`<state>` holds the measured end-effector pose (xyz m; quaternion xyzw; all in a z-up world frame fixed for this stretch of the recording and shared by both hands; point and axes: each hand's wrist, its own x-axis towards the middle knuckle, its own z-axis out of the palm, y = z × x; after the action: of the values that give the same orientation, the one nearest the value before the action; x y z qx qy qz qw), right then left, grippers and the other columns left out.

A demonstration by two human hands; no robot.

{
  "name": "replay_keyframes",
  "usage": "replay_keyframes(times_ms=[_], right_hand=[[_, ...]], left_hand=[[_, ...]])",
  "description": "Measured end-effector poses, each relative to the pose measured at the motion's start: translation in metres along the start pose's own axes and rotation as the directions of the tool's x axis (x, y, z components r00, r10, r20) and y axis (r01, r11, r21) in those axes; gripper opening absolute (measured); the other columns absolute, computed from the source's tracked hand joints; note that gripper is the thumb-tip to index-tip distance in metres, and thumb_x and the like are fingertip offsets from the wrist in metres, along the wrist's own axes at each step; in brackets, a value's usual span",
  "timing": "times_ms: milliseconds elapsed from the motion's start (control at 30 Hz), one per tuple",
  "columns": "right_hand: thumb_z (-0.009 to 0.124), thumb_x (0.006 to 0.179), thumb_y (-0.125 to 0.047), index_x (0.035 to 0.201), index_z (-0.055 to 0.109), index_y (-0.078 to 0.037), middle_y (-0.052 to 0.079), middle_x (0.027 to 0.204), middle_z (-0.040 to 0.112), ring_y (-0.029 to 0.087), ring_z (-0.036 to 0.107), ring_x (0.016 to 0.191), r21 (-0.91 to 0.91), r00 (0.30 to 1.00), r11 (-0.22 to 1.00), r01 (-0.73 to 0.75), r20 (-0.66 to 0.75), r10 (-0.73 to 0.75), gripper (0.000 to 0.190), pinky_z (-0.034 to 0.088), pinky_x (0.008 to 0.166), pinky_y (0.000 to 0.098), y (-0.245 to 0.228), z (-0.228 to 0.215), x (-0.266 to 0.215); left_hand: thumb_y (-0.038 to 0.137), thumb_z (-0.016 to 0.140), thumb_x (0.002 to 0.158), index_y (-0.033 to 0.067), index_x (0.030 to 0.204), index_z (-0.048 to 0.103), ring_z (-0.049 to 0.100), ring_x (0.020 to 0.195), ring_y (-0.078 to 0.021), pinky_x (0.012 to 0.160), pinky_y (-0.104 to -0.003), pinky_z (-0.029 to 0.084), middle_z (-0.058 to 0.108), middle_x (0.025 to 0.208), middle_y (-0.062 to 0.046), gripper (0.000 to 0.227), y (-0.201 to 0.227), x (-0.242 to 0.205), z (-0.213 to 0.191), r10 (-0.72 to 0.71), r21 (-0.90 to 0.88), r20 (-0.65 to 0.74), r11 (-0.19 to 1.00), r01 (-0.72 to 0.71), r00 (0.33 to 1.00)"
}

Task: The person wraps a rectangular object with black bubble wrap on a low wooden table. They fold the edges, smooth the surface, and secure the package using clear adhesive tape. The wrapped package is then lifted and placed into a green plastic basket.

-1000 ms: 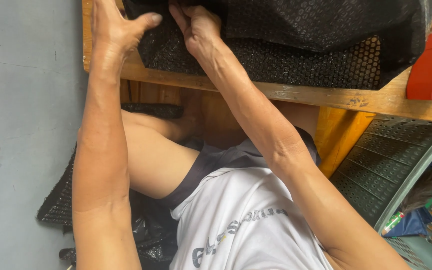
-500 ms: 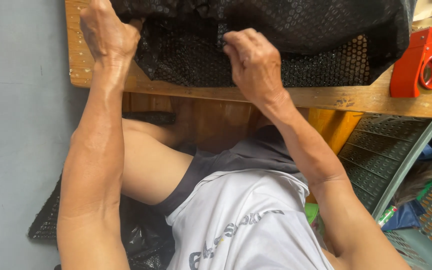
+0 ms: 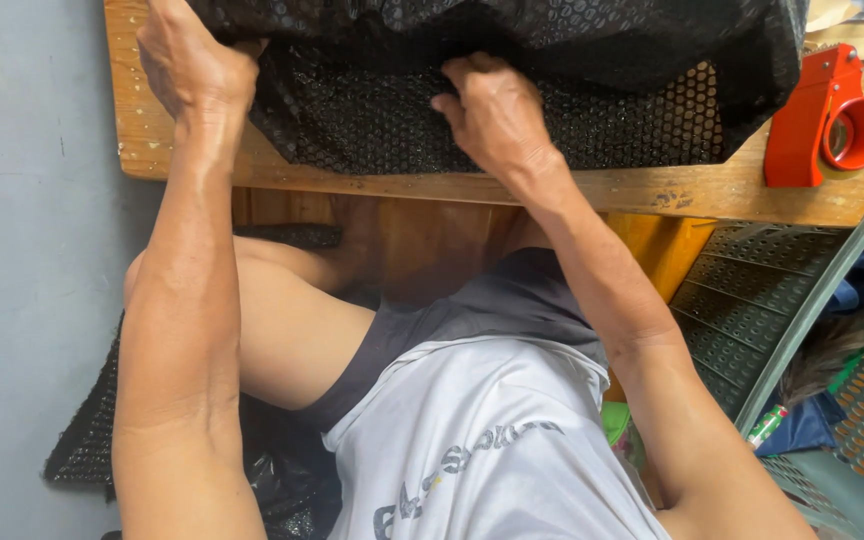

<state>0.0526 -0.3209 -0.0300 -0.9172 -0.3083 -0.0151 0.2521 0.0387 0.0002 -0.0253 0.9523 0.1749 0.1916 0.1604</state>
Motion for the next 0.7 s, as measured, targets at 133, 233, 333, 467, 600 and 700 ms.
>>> replay_keyframes(times_ms=[133, 233, 333, 467, 600, 700], right_hand=[[0.081, 0.095, -0.024, 0.11, 0.066, -0.001, 0.013, 0.095, 0.064, 0.031, 0.064, 0.079, 0.161, 0.966, 0.967, 0.198, -0.201, -0.164, 0.031, 0.055, 0.064, 0.0441, -0.067, 0.031, 0.005], [0.089, 0.084, -0.04, 0.11, 0.062, -0.005, 0.012, 0.1, 0.059, 0.031, 0.06, 0.087, 0.214, 0.967, 0.958, 0.191, -0.211, -0.145, 0.051, 0.053, 0.069, 0.0455, -0.107, 0.077, 0.011], [0.091, 0.079, -0.049, 0.102, 0.051, -0.005, 0.009, 0.093, 0.047, 0.026, 0.052, 0.077, 0.177, 0.896, 0.963, 0.202, -0.43, -0.108, 0.064, 0.05, 0.065, 0.0385, -0.142, 0.1, 0.019], [0.093, 0.082, -0.033, 0.114, 0.046, -0.002, 0.013, 0.1, 0.046, 0.028, 0.052, 0.085, 0.19, 0.9, 0.972, 0.137, -0.433, -0.042, 0.066, 0.052, 0.072, 0.039, -0.15, 0.118, 0.037], [0.064, 0.088, 0.001, 0.093, 0.05, -0.006, 0.008, 0.085, 0.047, 0.021, 0.049, 0.059, 0.128, 0.845, 0.983, 0.133, -0.533, -0.044, 0.016, 0.044, 0.044, 0.0345, -0.151, 0.118, 0.047], [0.06, 0.094, -0.003, 0.088, 0.052, -0.007, 0.006, 0.08, 0.047, 0.02, 0.047, 0.053, 0.148, 0.839, 0.979, 0.144, -0.543, -0.041, 0.011, 0.042, 0.039, 0.0342, -0.151, 0.12, 0.049]], left_hand=[[0.035, 0.102, 0.064, 0.012, 0.088, 0.066, 0.074, 0.068, -0.0435, 0.056, -0.051, 0.059, 0.077, 0.077, -0.011, 0.05, -0.012, 0.006, 0.008, -0.033, 0.042, 0.02, 0.999, 0.032, 0.999], [0.027, 0.099, 0.065, 0.0111, 0.089, 0.061, 0.074, 0.07, -0.041, 0.056, -0.05, 0.061, 0.075, 0.078, -0.012, 0.047, -0.006, 0.008, 0.01, -0.166, 0.065, 0.1, 0.985, 0.16, 0.981], [0.026, 0.101, 0.064, 0.0107, 0.091, 0.062, 0.074, 0.069, -0.0415, 0.054, -0.05, 0.061, 0.076, 0.077, -0.012, 0.049, -0.007, 0.008, 0.008, -0.121, 0.046, 0.078, 0.992, 0.118, 0.99], [0.022, 0.096, 0.065, 0.0116, 0.093, 0.061, 0.074, 0.068, -0.0418, 0.054, -0.05, 0.061, 0.075, 0.076, -0.013, 0.046, -0.011, 0.008, 0.011, -0.095, 0.059, 0.074, 0.994, 0.091, 0.993], [0.027, 0.097, 0.064, 0.0129, 0.086, 0.058, 0.07, 0.062, -0.0318, 0.049, -0.045, 0.057, 0.068, 0.072, -0.006, 0.047, -0.011, 0.009, 0.004, -0.123, 0.044, 0.102, 0.992, 0.119, 0.987], [0.041, 0.105, 0.066, 0.0157, 0.094, 0.064, 0.073, 0.075, -0.0245, 0.062, -0.041, 0.058, 0.074, 0.085, -0.002, 0.056, -0.007, 0.01, -0.023, -0.139, -0.083, 0.203, 0.984, 0.158, 0.969]])
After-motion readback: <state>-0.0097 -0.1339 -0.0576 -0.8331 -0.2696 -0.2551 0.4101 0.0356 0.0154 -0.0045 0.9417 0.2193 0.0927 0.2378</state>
